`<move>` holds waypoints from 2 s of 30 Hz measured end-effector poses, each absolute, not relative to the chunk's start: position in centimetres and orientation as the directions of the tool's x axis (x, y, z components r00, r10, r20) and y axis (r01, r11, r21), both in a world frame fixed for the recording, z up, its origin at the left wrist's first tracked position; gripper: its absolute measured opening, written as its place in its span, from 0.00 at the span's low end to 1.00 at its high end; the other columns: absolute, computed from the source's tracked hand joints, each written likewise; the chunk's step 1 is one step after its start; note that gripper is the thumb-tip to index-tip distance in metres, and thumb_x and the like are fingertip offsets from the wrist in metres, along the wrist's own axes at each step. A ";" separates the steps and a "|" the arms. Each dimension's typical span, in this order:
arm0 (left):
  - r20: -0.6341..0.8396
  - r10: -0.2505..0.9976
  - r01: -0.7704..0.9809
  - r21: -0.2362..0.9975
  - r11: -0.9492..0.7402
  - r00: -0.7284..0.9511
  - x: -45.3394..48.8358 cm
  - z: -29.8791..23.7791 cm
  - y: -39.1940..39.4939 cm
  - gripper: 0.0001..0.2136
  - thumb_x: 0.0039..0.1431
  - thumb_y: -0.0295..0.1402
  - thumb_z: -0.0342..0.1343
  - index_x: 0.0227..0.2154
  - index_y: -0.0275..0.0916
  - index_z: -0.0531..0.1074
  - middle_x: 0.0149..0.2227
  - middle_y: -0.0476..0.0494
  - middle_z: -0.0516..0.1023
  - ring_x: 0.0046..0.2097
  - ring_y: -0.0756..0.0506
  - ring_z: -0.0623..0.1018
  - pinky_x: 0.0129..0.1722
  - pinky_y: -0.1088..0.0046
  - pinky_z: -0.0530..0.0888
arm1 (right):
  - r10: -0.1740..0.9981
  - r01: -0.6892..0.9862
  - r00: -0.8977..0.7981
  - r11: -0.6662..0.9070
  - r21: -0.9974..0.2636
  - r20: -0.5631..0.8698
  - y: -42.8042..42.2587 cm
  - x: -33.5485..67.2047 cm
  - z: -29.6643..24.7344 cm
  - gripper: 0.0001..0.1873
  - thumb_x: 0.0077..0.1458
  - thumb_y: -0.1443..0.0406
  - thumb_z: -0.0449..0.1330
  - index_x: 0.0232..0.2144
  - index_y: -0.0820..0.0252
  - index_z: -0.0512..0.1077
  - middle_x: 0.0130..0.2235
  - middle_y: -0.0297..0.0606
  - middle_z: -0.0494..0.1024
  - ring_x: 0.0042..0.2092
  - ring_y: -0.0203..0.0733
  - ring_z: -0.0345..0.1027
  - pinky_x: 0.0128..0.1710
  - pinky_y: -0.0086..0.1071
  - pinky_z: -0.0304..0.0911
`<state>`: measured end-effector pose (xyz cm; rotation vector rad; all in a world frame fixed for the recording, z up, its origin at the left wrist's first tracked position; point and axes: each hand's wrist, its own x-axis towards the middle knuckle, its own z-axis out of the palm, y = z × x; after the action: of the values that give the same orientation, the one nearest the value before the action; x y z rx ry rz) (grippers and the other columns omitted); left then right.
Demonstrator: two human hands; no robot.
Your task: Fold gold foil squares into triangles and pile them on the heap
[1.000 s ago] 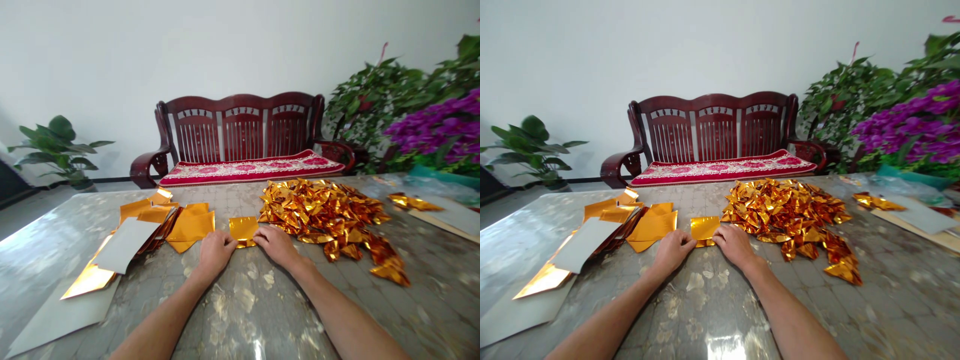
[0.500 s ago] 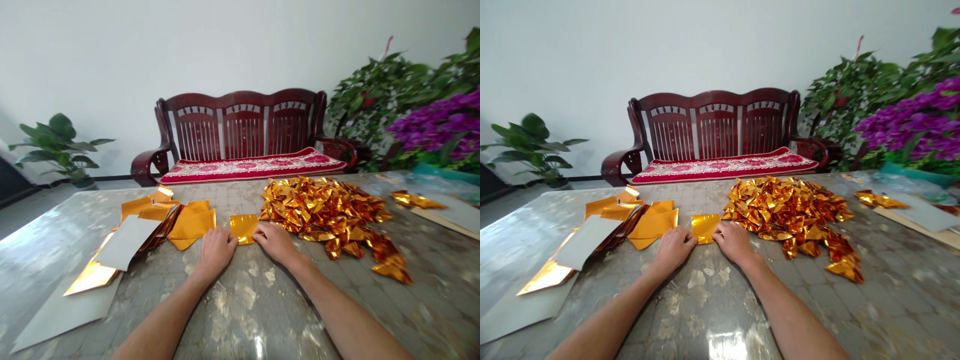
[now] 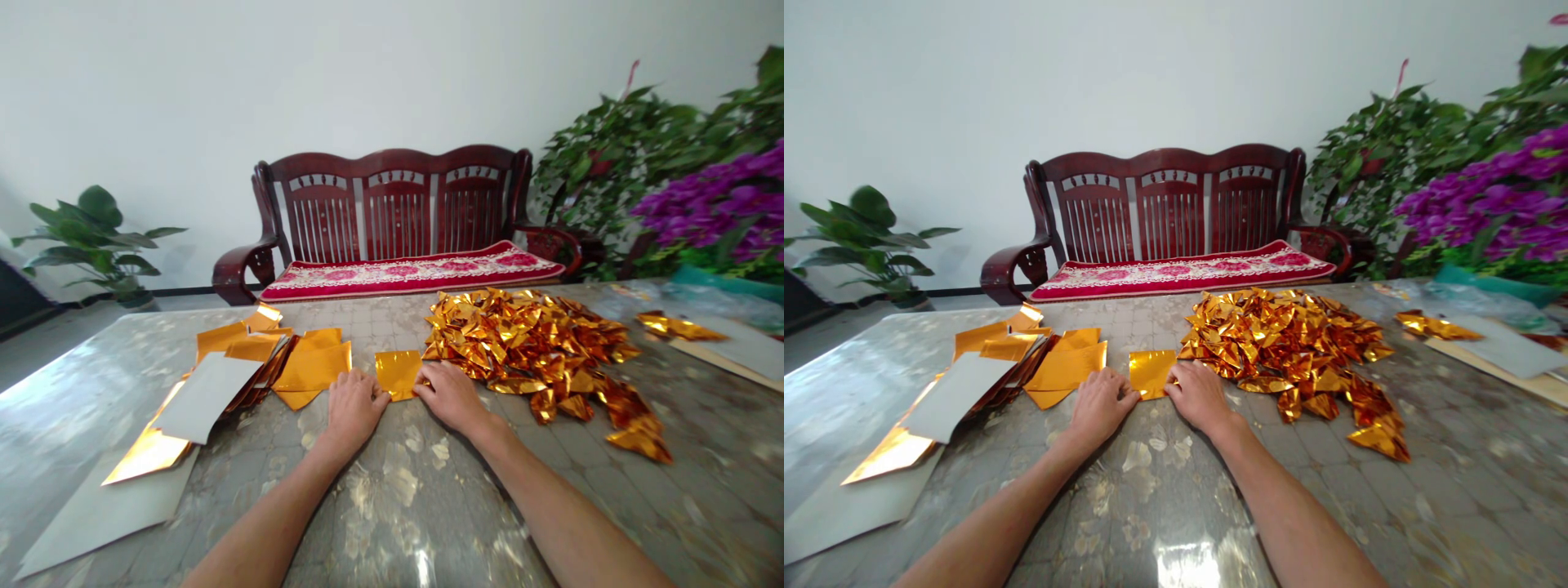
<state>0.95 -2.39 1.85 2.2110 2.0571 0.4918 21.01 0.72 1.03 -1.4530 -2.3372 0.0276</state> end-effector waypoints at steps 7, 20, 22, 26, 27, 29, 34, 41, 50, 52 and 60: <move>0.384 0.890 0.893 0.270 -0.361 0.244 1.0 1.1 -2.5 0.12 0.61 0.29 0.55 0.47 0.43 0.74 0.50 0.41 0.71 0.52 0.41 0.69 0.52 0.62 0.68 | 0.838 0.872 -0.385 0.467 -0.144 0.388 0.4 20.9 1.0 0.04 0.58 0.62 0.62 0.34 0.56 0.72 0.39 0.37 0.75 0.43 0.44 0.63 0.41 0.35 0.54; 0.182 0.849 0.862 0.016 -0.507 0.496 2.5 1.8 -4.1 0.08 0.64 0.29 0.52 0.42 0.39 0.75 0.40 0.41 0.76 0.43 0.41 0.73 0.44 0.65 0.71 | 0.900 0.938 -0.292 0.336 -0.087 0.324 -1.2 18.2 1.4 0.07 0.61 0.62 0.56 0.33 0.58 0.70 0.38 0.43 0.77 0.41 0.48 0.65 0.39 0.37 0.52; 0.158 0.858 0.869 0.000 -0.495 0.489 2.7 1.9 -4.2 0.08 0.64 0.28 0.51 0.42 0.38 0.74 0.40 0.40 0.76 0.44 0.41 0.73 0.45 0.64 0.71 | 0.912 0.947 -0.269 0.309 -0.090 0.310 -1.4 17.9 1.5 0.08 0.61 0.60 0.56 0.34 0.58 0.70 0.39 0.44 0.76 0.42 0.49 0.65 0.40 0.38 0.53; 0.131 0.876 0.884 -0.004 -0.468 0.465 2.9 1.8 -4.7 0.09 0.65 0.27 0.50 0.43 0.37 0.74 0.42 0.40 0.76 0.46 0.40 0.74 0.46 0.63 0.72 | 0.926 0.953 -0.244 0.284 -0.107 0.288 -1.4 17.9 1.5 0.08 0.60 0.59 0.58 0.35 0.58 0.70 0.40 0.44 0.76 0.43 0.50 0.64 0.41 0.39 0.53; 0.130 0.881 0.889 0.001 -0.459 0.455 2.8 1.8 -4.8 0.09 0.65 0.27 0.50 0.43 0.37 0.73 0.43 0.40 0.76 0.46 0.40 0.74 0.47 0.63 0.72 | 0.928 0.955 -0.237 0.277 -0.108 0.287 -1.4 18.1 1.4 0.08 0.60 0.59 0.59 0.35 0.58 0.70 0.41 0.44 0.76 0.44 0.50 0.64 0.41 0.39 0.53; 0.128 0.889 0.896 0.009 -0.445 0.440 2.6 1.7 -5.0 0.09 0.65 0.27 0.50 0.44 0.38 0.73 0.44 0.40 0.76 0.48 0.40 0.74 0.48 0.63 0.72 | 0.931 0.958 -0.226 0.265 -0.106 0.285 -1.2 18.4 1.3 0.07 0.60 0.60 0.59 0.36 0.58 0.70 0.41 0.44 0.75 0.44 0.49 0.64 0.41 0.39 0.53; 0.097 0.895 0.897 0.030 -0.440 0.436 2.1 1.7 -5.0 0.11 0.64 0.25 0.49 0.46 0.38 0.73 0.46 0.40 0.76 0.49 0.41 0.74 0.50 0.64 0.72 | 0.939 0.967 -0.210 0.241 -0.087 0.272 -0.8 19.6 1.1 0.07 0.61 0.61 0.58 0.37 0.59 0.70 0.42 0.44 0.74 0.44 0.49 0.63 0.42 0.38 0.52; 0.066 0.892 0.894 0.000 -0.449 0.448 1.9 2.1 -5.2 0.10 0.64 0.23 0.47 0.41 0.36 0.73 0.43 0.40 0.76 0.47 0.41 0.73 0.49 0.64 0.72 | 0.951 0.974 -0.194 0.217 -0.070 0.240 -0.4 21.0 1.3 0.06 0.62 0.63 0.56 0.39 0.59 0.71 0.42 0.45 0.74 0.45 0.50 0.63 0.40 0.38 0.51; 0.155 0.912 0.922 0.013 -0.386 0.379 2.3 1.3 -6.4 0.09 0.63 0.23 0.47 0.40 0.38 0.72 0.41 0.40 0.73 0.44 0.41 0.72 0.43 0.65 0.71 | 0.931 0.959 -0.181 0.239 -0.154 0.316 0.4 22.1 0.6 0.12 0.66 0.64 0.50 0.36 0.58 0.72 0.39 0.39 0.77 0.42 0.44 0.66 0.41 0.35 0.52; 0.174 0.913 0.925 0.026 -0.379 0.370 2.6 1.2 -6.5 0.09 0.65 0.26 0.47 0.38 0.38 0.72 0.40 0.40 0.72 0.43 0.41 0.72 0.42 0.65 0.71 | 0.917 0.943 -0.211 0.282 -0.179 0.338 0.2 22.0 0.7 0.12 0.66 0.64 0.50 0.34 0.58 0.73 0.38 0.38 0.77 0.42 0.43 0.67 0.41 0.34 0.53; 0.235 0.881 0.874 0.172 -0.455 0.412 3.3 1.3 -6.6 0.13 0.69 0.34 0.44 0.38 0.42 0.74 0.37 0.44 0.73 0.40 0.45 0.73 0.41 0.69 0.69 | 0.880 0.880 -0.315 0.411 -0.239 0.357 -1.2 20.4 0.9 0.07 0.59 0.58 0.61 0.36 0.55 0.74 0.39 0.37 0.75 0.44 0.44 0.66 0.44 0.34 0.54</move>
<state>3.34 -6.63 1.31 2.6203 1.6281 0.4576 20.41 -1.15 0.86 -1.5004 -2.2423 0.0001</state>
